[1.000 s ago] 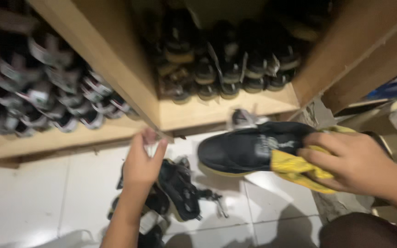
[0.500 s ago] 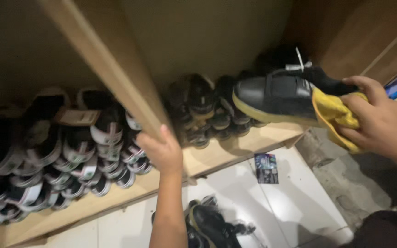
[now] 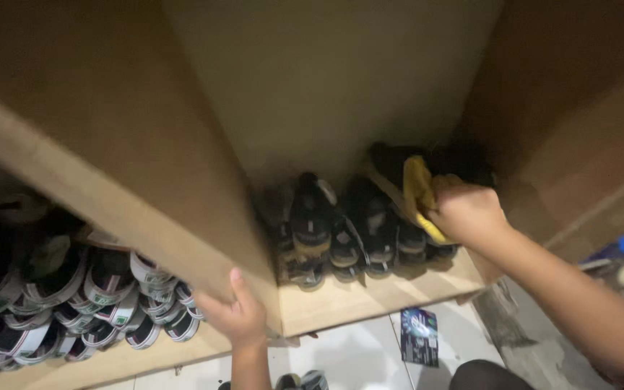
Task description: The person wipes the exterior and sole of several black shoes with a yellow cloth and places them on a shelf.
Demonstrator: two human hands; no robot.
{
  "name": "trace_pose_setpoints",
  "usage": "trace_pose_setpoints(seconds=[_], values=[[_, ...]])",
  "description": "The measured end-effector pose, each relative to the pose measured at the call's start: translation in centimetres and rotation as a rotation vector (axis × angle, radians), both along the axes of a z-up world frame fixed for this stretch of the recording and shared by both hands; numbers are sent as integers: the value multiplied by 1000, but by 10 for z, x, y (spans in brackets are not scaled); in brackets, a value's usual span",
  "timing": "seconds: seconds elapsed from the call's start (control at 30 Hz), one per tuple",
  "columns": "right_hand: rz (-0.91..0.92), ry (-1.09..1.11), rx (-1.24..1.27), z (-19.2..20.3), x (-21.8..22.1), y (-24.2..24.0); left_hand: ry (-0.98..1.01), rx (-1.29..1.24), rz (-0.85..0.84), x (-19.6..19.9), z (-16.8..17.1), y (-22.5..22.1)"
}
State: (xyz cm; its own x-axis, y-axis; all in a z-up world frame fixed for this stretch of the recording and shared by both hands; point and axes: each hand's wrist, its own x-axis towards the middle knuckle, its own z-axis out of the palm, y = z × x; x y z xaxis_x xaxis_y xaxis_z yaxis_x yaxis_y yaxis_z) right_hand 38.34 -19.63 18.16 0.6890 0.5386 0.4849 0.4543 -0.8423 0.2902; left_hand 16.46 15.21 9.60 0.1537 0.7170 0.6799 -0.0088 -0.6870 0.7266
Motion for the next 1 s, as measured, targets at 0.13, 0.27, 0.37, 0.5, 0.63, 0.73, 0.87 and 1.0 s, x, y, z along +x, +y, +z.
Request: trace_pose_setpoints(seconds=[0.13, 0.27, 0.37, 0.5, 0.63, 0.73, 0.87, 1.0], values=[[-262, 710, -42, 32, -3, 33, -130, 80, -45, -4, 0, -7], [-368, 827, 41, 114, -9, 67, -141, 43, -82, -4, 10, -13], [-370, 944, 142, 103, 34, 23, -175, 78, -63, -3, 12, -13], [-83, 559, 378, 42, 72, -64, -72, 5, 32, -8, -1, -7], [37, 82, 343, 61, 48, -106, -94, 81, 7, -8, 0, -4], [191, 212, 558, 80, 54, -107, -72, 77, 36, -9, -3, -3], [-27, -154, 137, 90, 68, -96, -31, 23, 90, -10, -5, -3], [-101, 115, 222, 83, 51, -73, -100, 68, -10, -8, -1, -4]])
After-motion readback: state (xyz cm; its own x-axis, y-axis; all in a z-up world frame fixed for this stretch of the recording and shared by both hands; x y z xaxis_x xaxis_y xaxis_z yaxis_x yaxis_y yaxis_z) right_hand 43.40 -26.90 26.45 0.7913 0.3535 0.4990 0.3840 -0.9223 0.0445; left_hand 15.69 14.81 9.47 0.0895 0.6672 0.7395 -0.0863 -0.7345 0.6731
